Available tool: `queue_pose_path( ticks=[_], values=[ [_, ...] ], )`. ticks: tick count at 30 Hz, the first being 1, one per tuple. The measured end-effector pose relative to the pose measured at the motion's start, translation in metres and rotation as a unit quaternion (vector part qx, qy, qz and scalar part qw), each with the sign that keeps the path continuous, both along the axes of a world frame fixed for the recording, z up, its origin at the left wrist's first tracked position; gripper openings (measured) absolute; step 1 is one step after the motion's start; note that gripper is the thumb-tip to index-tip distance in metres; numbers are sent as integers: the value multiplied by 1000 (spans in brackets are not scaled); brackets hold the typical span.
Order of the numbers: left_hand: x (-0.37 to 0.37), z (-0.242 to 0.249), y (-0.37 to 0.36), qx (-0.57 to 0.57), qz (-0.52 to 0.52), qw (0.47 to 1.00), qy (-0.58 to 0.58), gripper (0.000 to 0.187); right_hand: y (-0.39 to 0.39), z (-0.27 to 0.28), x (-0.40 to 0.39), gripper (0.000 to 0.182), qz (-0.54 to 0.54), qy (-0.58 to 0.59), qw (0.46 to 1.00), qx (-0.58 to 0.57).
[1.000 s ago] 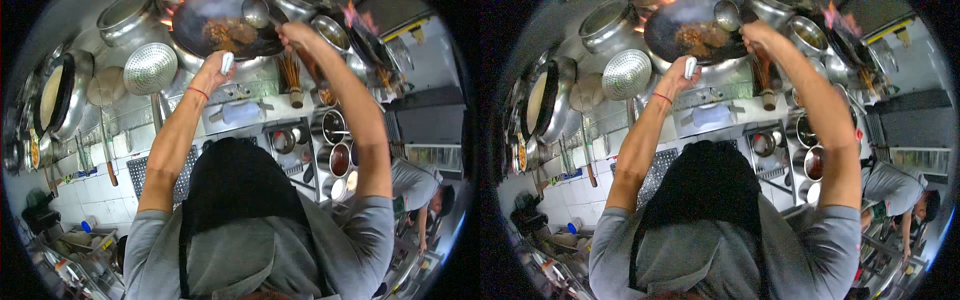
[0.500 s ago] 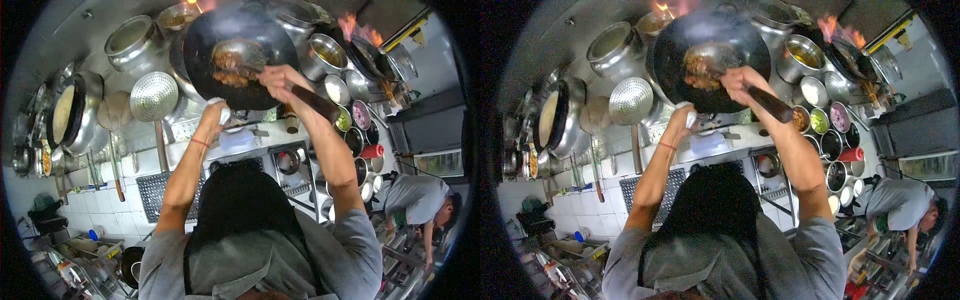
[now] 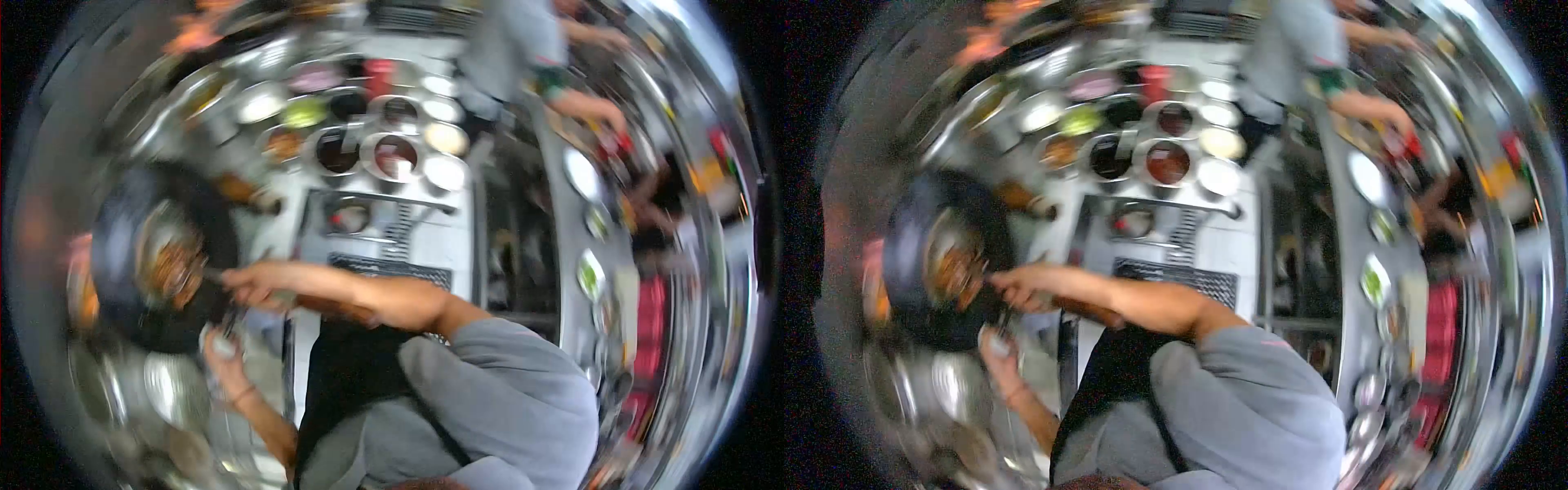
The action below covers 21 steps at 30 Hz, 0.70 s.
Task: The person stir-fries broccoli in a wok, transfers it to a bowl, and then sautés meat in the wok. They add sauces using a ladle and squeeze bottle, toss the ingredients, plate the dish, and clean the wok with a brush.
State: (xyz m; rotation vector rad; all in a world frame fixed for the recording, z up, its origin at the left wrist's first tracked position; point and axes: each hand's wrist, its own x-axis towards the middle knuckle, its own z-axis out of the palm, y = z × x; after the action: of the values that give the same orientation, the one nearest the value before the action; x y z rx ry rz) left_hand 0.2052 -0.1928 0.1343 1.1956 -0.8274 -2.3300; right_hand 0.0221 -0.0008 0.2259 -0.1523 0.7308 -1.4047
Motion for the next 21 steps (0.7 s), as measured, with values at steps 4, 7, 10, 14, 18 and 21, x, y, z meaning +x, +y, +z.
queue_pose_path(
  ticks=[4,7,10,14,18,21],
  values=[
    [3,35,-4,-47,-107,991,60,19,8,-19,43,15,-128,23,988,-78],
    [14,37,-9,-22,-208,977,38,20,45,8,68,14,-201,-2,977,-68],
    [20,70,43,-85,-221,971,-40,20,92,43,92,12,-271,-1,960,-70],
    [37,83,83,-97,-290,950,-61,17,152,61,124,8,-360,48,929,-71],
    [37,79,116,-46,-450,887,-94,17,214,73,168,7,-475,52,878,-39],
    [39,91,160,-19,-534,840,-95,17,258,69,211,24,-545,39,837,-25]
  ],
)
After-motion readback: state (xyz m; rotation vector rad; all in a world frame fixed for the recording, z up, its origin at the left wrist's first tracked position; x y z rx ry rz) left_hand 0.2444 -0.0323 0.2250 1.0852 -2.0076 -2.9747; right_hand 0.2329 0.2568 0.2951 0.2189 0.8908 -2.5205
